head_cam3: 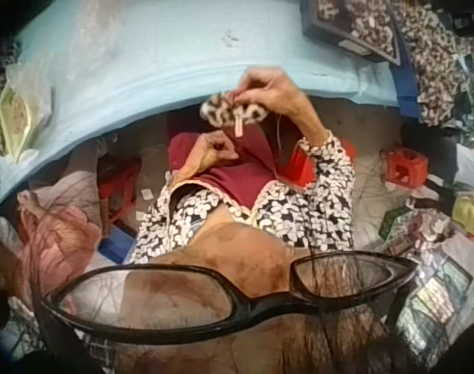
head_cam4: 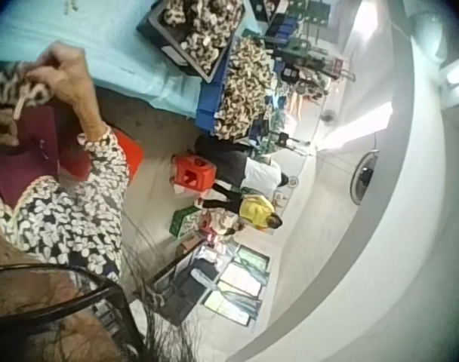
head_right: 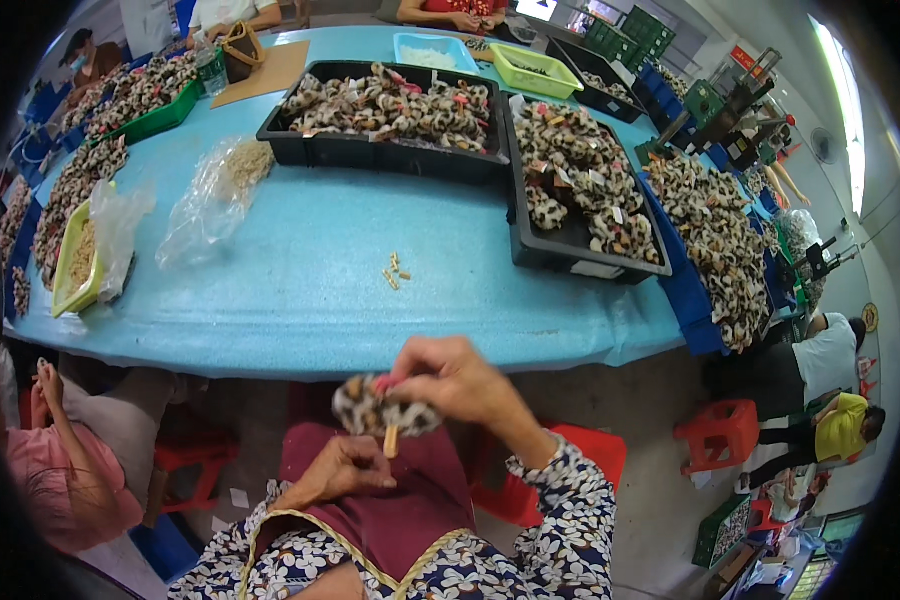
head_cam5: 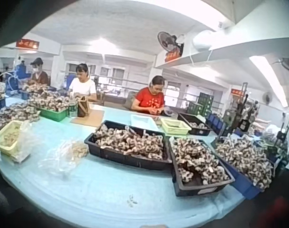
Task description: The person assembles plush toys by inserting small plastic pieces into fabric toy bodies by hand, repeatedly retrieving toy bodies and plastic parts from trays on the table.
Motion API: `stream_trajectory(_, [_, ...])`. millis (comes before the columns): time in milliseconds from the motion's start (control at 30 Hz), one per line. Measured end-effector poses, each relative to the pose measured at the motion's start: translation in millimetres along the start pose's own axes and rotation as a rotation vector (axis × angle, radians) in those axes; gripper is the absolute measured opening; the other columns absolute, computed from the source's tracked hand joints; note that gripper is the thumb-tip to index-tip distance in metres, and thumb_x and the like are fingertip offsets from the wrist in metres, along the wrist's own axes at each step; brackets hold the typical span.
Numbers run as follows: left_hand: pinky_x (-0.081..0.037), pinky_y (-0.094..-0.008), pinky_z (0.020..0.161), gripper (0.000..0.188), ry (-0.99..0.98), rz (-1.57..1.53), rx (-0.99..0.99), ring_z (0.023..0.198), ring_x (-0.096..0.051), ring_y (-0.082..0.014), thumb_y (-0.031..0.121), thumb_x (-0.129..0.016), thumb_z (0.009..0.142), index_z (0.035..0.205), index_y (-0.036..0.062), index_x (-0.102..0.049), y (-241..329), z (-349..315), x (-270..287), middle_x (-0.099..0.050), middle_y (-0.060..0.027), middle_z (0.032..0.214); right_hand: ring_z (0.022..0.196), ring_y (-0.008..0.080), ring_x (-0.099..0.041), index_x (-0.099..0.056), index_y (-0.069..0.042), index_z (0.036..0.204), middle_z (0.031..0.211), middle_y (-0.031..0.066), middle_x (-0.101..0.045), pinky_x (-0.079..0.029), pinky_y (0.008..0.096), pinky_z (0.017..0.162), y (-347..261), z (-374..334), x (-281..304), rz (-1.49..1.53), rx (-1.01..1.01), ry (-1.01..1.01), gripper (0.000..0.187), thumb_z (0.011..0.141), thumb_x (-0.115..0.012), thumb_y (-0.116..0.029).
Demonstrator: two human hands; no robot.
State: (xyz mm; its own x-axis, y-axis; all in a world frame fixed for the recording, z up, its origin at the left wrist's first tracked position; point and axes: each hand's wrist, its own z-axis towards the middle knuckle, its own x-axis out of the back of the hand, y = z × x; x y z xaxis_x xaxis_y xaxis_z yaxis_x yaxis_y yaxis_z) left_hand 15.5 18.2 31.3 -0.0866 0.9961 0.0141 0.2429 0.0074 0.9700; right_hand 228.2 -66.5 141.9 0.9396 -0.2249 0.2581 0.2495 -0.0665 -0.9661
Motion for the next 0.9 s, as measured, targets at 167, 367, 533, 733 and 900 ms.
stream_trajectory(167, [-0.040,-0.0246,0.062,0.014,0.030,-0.210,0.161,0.068,-0.048,-0.0082,0.016,-0.073,0.075,0.076,0.0034,-0.067,-1.9,1.6,12.2,-0.055,0.0000,0.072,0.064,0.0071,-0.057,-0.064,-0.001,0.081,0.074,0.0038,-0.063,-0.047,0.0215,0.059,-47.5,80.7,89.9,0.023,0.151,0.382,0.010,0.078,-0.068,-0.009])
stream_trajectory(367, [-0.040,-0.0233,0.063,0.008,0.274,-0.323,0.076,0.069,-0.051,-0.0081,0.007,-0.069,0.076,0.078,0.0003,-0.066,11.6,8.7,28.3,-0.057,-0.0028,0.074,0.063,0.0118,-0.060,-0.062,0.003,0.093,0.079,0.0075,-0.063,-0.049,0.0216,0.052,-54.4,189.2,188.0,-0.038,0.180,0.723,0.019,0.081,-0.065,-0.012])
stream_trajectory(533, [-0.046,-0.0256,0.065,0.019,0.336,-0.259,-0.862,0.072,-0.056,-0.0230,0.015,-0.054,0.085,0.077,0.0010,-0.065,110.6,-5.6,67.5,-0.059,-0.0076,0.080,0.066,0.0107,-0.061,-0.059,0.003,0.101,0.082,0.0051,-0.062,-0.048,0.0202,0.051,-8.5,157.2,219.4,-0.187,0.080,0.954,0.023,0.084,-0.063,-0.012])
stream_trajectory(733, [-0.041,-0.0429,0.086,0.029,0.140,-0.669,-0.739,0.098,-0.048,-0.0256,0.025,-0.056,0.084,0.105,0.0053,-0.051,205.4,-55.3,85.4,-0.050,-0.0102,0.101,0.058,0.0110,-0.061,-0.061,0.003,0.097,0.077,0.0064,-0.063,-0.047,0.0211,0.046,47.2,41.1,257.3,-0.289,-0.033,1.184,0.017,0.081,-0.058,-0.003])
stream_trajectory(900, [-0.042,-0.0426,0.087,0.009,0.019,-0.567,-0.316,0.100,-0.046,-0.0226,0.022,-0.058,0.084,0.085,0.0148,-0.053,237.1,-71.9,75.3,-0.050,-0.0095,0.097,0.060,0.0083,-0.058,-0.064,0.000,0.092,0.072,0.0030,-0.062,-0.046,0.0196,0.052,69.8,-18.6,266.5,-0.455,-0.247,1.124,0.012,0.083,-0.059,-0.005])
